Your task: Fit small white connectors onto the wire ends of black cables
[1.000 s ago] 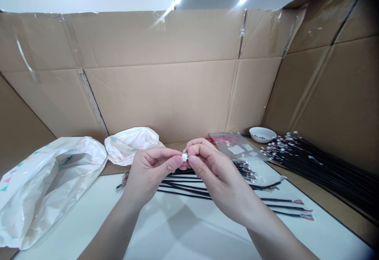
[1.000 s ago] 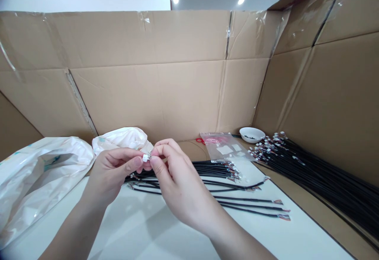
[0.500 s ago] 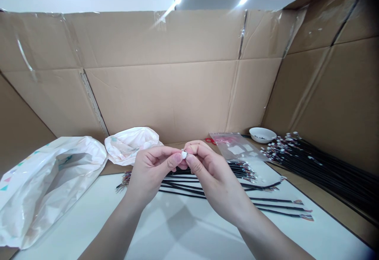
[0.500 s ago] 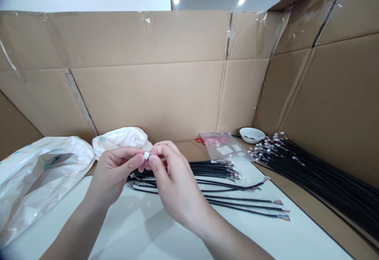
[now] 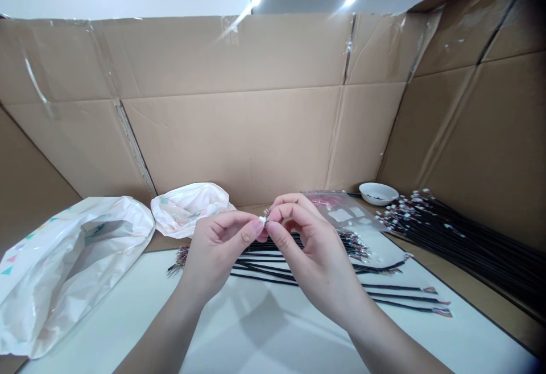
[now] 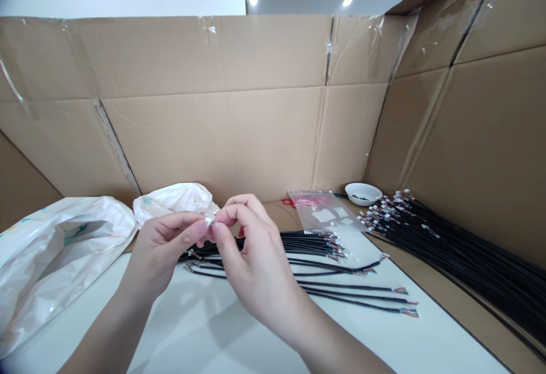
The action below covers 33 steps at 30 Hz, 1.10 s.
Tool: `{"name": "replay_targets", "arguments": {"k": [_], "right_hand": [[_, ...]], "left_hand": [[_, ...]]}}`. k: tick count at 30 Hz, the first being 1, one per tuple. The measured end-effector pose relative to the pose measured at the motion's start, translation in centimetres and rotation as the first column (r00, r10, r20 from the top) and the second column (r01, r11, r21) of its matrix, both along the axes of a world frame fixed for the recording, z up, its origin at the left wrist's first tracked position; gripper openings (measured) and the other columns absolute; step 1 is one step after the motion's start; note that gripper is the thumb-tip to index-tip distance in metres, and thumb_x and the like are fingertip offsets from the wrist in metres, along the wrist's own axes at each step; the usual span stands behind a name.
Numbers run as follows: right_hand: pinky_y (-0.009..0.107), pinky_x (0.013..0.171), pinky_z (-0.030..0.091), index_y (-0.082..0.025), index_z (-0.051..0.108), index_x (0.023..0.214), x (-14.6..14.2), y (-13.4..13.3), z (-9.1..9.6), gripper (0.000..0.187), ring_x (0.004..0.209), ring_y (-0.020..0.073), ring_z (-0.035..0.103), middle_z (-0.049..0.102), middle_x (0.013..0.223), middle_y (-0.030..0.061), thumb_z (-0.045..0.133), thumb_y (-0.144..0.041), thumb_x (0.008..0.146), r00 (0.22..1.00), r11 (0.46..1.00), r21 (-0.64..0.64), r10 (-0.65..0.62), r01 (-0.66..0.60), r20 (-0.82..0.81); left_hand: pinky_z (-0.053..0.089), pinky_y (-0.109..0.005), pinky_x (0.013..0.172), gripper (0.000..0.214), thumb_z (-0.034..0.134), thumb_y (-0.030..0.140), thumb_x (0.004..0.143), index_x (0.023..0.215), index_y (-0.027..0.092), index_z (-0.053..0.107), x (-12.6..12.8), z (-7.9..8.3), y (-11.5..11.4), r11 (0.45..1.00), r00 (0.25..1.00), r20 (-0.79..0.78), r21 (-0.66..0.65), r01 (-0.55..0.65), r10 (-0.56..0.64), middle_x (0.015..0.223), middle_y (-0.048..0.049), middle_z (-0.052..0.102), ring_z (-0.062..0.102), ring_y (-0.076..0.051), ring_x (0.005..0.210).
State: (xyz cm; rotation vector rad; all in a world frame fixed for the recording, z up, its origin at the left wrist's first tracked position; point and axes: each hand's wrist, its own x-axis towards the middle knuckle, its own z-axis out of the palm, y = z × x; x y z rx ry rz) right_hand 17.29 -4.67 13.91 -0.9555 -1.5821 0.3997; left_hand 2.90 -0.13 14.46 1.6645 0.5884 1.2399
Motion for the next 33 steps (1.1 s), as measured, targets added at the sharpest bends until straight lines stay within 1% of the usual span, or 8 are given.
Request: {"name": "replay_targets", "arguments": {"k": [4, 6, 9, 12, 15, 18, 26, 33], "right_hand": [[0.019, 0.061, 0.043, -0.022, 0.056, 0.083, 0.3, 0.0, 0.0, 0.013, 0.079, 0.0090, 0.052, 0.050, 0.096, 0.0007, 0.046, -0.022, 0.092, 0.999, 0.999, -0.009, 0.040, -0.040, 0.008], [0.019, 0.059, 0.043, -0.022, 0.055, 0.084, 0.4, -0.1, 0.0, 0.011, 0.076, 0.0089, 0.050, 0.050, 0.096, 0.0013, 0.047, -0.022, 0.091, 0.999, 1.000, 0.007, 0.009, -0.009, 0.049], [0.019, 0.057, 0.043, -0.019, 0.055, 0.083, 0.5, -0.3, 0.2, 0.008, 0.075, 0.0096, 0.050, 0.049, 0.095, 0.0032, 0.049, -0.018, 0.089, 0.984, 0.990, 0.094, -0.118, 0.106, 0.133], [0.019, 0.059, 0.043, -0.017, 0.056, 0.080, 0.6, -0.6, 0.4, 0.008, 0.083, 0.0114, 0.053, 0.049, 0.095, 0.0053, 0.051, -0.014, 0.087, 0.947, 0.953, 0.222, -0.253, 0.208, 0.196], [0.022, 0.068, 0.044, -0.016, 0.055, 0.080, 0.7, -1.0, 0.4, 0.009, 0.084, 0.0120, 0.054, 0.050, 0.094, 0.0058, 0.051, -0.011, 0.085, 0.904, 0.909, 0.326, -0.346, 0.258, 0.249], [0.027, 0.072, 0.044, -0.016, 0.054, 0.079, 0.7, -1.3, 0.4, 0.010, 0.086, 0.0144, 0.053, 0.051, 0.094, 0.0065, 0.050, -0.009, 0.085, 0.860, 0.876, 0.380, -0.419, 0.297, 0.292], [0.034, 0.076, 0.041, -0.016, 0.053, 0.080, 0.8, -1.8, 0.4, 0.011, 0.089, 0.0180, 0.052, 0.052, 0.098, 0.0083, 0.047, -0.009, 0.086, 0.777, 0.847, 0.414, -0.495, 0.333, 0.388], [0.035, 0.079, 0.035, -0.015, 0.053, 0.079, 1.0, -2.1, 0.6, 0.012, 0.092, 0.0185, 0.051, 0.053, 0.097, 0.0080, 0.046, -0.007, 0.086, 0.710, 0.825, 0.469, -0.533, 0.316, 0.459]], "left_hand": [[0.048, -0.007, 0.056, 0.008, 0.068, 0.023, 0.078, 0.075, 0.023, 0.075, -0.1, -0.1, 0.0, 1.000, 1.000, 0.016, 0.012, 0.021, -0.022, 0.067, 0.0035, 0.071, 0.065, -0.006, 0.066], [0.050, -0.009, 0.060, 0.006, 0.069, 0.021, 0.076, 0.078, 0.024, 0.075, 0.0, -0.3, 0.1, 1.000, 1.000, 0.030, 0.018, 0.007, -0.007, 0.071, 0.0037, 0.073, 0.066, -0.008, 0.068], [0.052, -0.013, 0.065, 0.008, 0.070, 0.020, 0.075, 0.080, 0.025, 0.075, 0.1, -0.6, 0.0, 0.998, 0.999, 0.012, 0.054, -0.037, 0.036, 0.074, 0.0033, 0.073, 0.066, -0.009, 0.068], [0.051, -0.014, 0.064, 0.010, 0.069, 0.019, 0.076, 0.082, 0.025, 0.075, 0.2, -0.9, 0.0, 0.981, 0.995, -0.037, 0.172, -0.084, 0.092, 0.074, 0.0026, 0.073, 0.064, -0.009, 0.066], [0.050, -0.016, 0.065, 0.012, 0.069, 0.018, 0.077, 0.084, 0.025, 0.075, 0.3, -1.2, 0.1, 0.946, 0.985, -0.075, 0.299, -0.124, 0.153, 0.078, 0.0015, 0.073, 0.063, -0.010, 0.070], [0.050, -0.018, 0.068, 0.013, 0.067, 0.017, 0.078, 0.087, 0.023, 0.074, 0.3, -1.4, 0.1, 0.927, 0.986, -0.081, 0.357, -0.110, 0.148, 0.081, -0.0004, 0.073, 0.064, -0.012, 0.073], [0.051, -0.017, 0.066, 0.017, 0.066, 0.012, 0.077, 0.088, 0.022, 0.074, 0.7, -1.6, 0.1, 0.886, 0.986, -0.059, 0.449, -0.115, 0.157, 0.081, -0.0001, 0.074, 0.065, -0.011, 0.071], [0.052, -0.016, 0.063, 0.015, 0.067, 0.014, 0.076, 0.086, 0.023, 0.075, 0.9, -1.3, 0.2, 0.899, 0.986, -0.074, 0.426, -0.102, 0.147, 0.081, 0.0003, 0.074, 0.066, -0.011, 0.069]]}}
